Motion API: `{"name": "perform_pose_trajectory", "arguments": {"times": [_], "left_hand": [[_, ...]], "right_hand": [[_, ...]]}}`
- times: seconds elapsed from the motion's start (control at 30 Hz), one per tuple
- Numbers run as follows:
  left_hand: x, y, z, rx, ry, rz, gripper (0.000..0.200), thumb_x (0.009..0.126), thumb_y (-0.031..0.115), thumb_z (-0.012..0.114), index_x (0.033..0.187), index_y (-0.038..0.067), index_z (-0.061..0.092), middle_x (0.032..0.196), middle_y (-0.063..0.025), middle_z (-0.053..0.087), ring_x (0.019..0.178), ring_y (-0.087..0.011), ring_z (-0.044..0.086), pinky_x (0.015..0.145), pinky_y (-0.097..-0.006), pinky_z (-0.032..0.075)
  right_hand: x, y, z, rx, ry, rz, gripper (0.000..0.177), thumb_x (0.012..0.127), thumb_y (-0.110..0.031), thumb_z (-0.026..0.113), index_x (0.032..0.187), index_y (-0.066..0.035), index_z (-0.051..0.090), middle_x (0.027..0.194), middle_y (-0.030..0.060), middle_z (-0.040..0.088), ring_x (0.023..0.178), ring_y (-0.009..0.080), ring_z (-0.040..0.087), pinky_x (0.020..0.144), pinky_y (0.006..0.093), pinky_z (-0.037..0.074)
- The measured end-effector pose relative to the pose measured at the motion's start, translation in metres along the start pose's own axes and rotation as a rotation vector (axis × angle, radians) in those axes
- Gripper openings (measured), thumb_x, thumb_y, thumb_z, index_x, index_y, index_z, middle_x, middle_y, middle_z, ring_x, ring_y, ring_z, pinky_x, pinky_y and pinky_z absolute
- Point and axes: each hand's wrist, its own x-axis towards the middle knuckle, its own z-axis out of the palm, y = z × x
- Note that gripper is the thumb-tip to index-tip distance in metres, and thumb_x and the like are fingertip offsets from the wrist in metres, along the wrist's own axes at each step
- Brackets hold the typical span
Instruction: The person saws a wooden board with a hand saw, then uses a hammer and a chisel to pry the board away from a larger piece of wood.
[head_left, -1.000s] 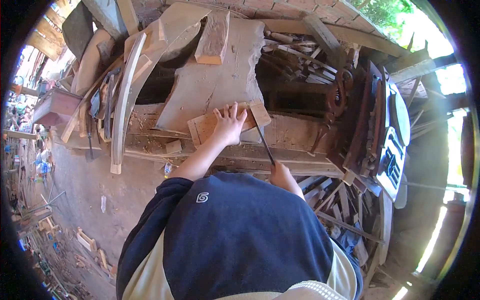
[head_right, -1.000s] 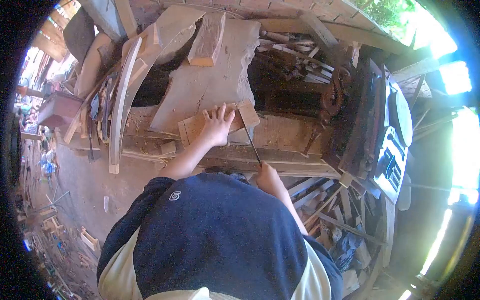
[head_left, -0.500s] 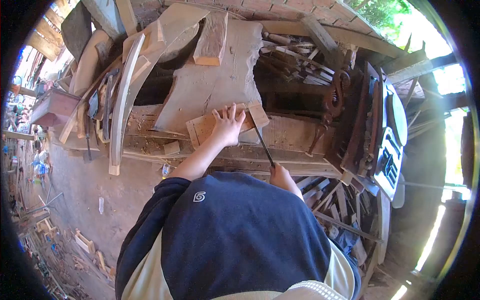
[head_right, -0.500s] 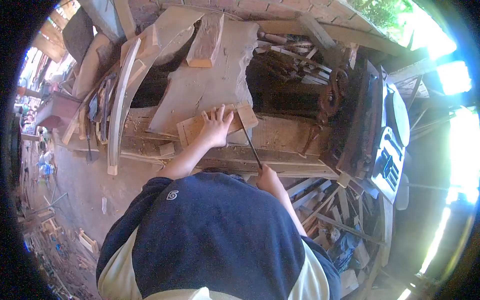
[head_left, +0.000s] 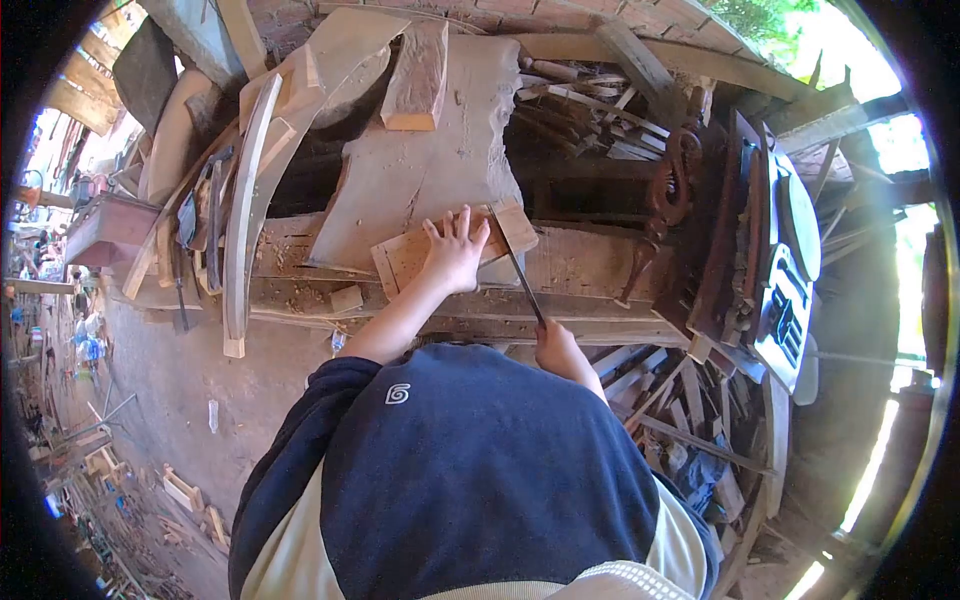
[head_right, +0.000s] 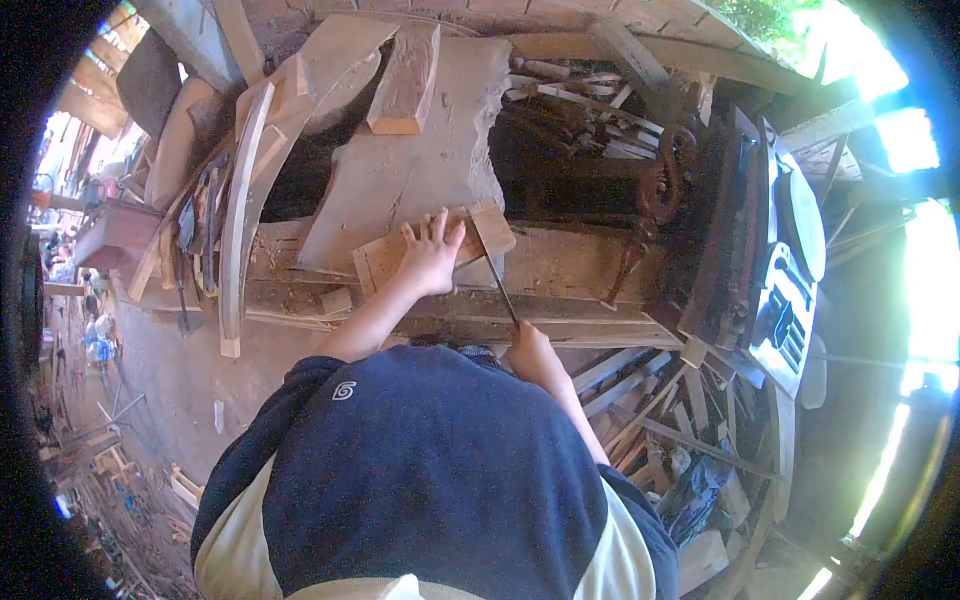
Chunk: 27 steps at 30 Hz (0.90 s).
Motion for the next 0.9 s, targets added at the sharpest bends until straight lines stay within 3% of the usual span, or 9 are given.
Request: {"name": "perform_pose_trajectory", "arguments": {"times": [0.1, 0.27, 0.4, 0.57, 0.63, 0.77, 0.9], "left_hand": [[0.000, 0.000, -0.003, -0.002, -0.016, 0.000, 0.107, 0.061, 0.032, 0.082, 0.149, 0.012, 0.026, 0.153, -0.0281, 0.017, 0.137, -0.0497, 0.027, 0.102, -0.0752, 0.021], [0.006, -0.002, 0.015, 0.036, 0.019, -0.014, 0.104, 0.062, 0.030, 0.081, 0.149, 0.012, 0.026, 0.153, -0.0282, 0.016, 0.137, -0.0498, 0.027, 0.101, -0.0749, 0.021], [-0.001, 0.001, -0.004, 0.005, -0.005, 0.000, 0.098, 0.065, 0.026, 0.077, 0.148, 0.011, 0.027, 0.152, -0.0288, 0.018, 0.137, -0.0504, 0.028, 0.101, -0.0753, 0.022], [0.002, -0.003, 0.008, 0.011, 0.064, 0.016, 0.094, 0.066, 0.025, 0.074, 0.147, 0.011, 0.029, 0.151, -0.0294, 0.020, 0.135, -0.0509, 0.030, 0.099, -0.0761, 0.022], [0.002, -0.003, 0.011, 0.005, 0.066, 0.024, 0.093, 0.066, 0.024, 0.074, 0.147, 0.010, 0.030, 0.151, -0.0296, 0.021, 0.135, -0.0512, 0.030, 0.099, -0.0763, 0.023], [0.012, -0.005, 0.031, 0.023, 0.121, 0.003, 0.093, 0.066, 0.024, 0.074, 0.147, 0.010, 0.030, 0.151, -0.0295, 0.021, 0.134, -0.0519, 0.030, 0.099, -0.0766, 0.023], [0.004, -0.003, 0.013, -0.001, 0.099, 0.002, 0.093, 0.066, 0.024, 0.076, 0.146, 0.011, 0.030, 0.150, -0.0295, 0.021, 0.134, -0.0526, 0.030, 0.099, -0.0767, 0.023]], "right_hand": [[0.000, 0.003, 0.005, -0.004, 0.015, 0.013, 0.025, 0.095, -0.016, 0.046, 0.105, 0.004, 0.056, 0.098, 0.0338, 0.061, 0.101, 0.0506, 0.056, 0.085, 0.0552, 0.046], [0.071, -0.010, 0.016, -0.023, 0.039, -0.035, 0.027, 0.095, -0.017, 0.046, 0.104, 0.006, 0.056, 0.098, 0.0349, 0.061, 0.100, 0.0506, 0.057, 0.083, 0.0557, 0.046], [0.038, -0.006, 0.019, -0.013, 0.094, -0.068, 0.027, 0.095, -0.018, 0.046, 0.105, 0.005, 0.058, 0.098, 0.0347, 0.061, 0.100, 0.0502, 0.057, 0.083, 0.0562, 0.047], [0.000, -0.009, 0.002, -0.045, 0.007, 0.145, 0.023, 0.093, -0.017, 0.046, 0.107, -0.001, 0.056, 0.104, 0.0326, 0.061, 0.105, 0.0484, 0.057, 0.086, 0.0541, 0.047], [0.031, -0.006, 0.008, -0.021, 0.093, -0.056, 0.026, 0.095, -0.016, 0.045, 0.105, 0.003, 0.058, 0.100, 0.0334, 0.062, 0.102, 0.0499, 0.057, 0.086, 0.0551, 0.046], [0.086, -0.027, 0.012, -0.092, 0.068, -0.038, 0.026, 0.094, -0.017, 0.045, 0.104, 0.003, 0.058, 0.101, 0.0330, 0.062, 0.102, 0.0491, 0.057, 0.087, 0.0544, 0.046], [0.042, -0.015, 0.006, -0.067, 0.060, -0.040, 0.024, 0.093, -0.016, 0.047, 0.104, 0.003, 0.058, 0.101, 0.0329, 0.062, 0.103, 0.0493, 0.057, 0.086, 0.0546, 0.046]]}}
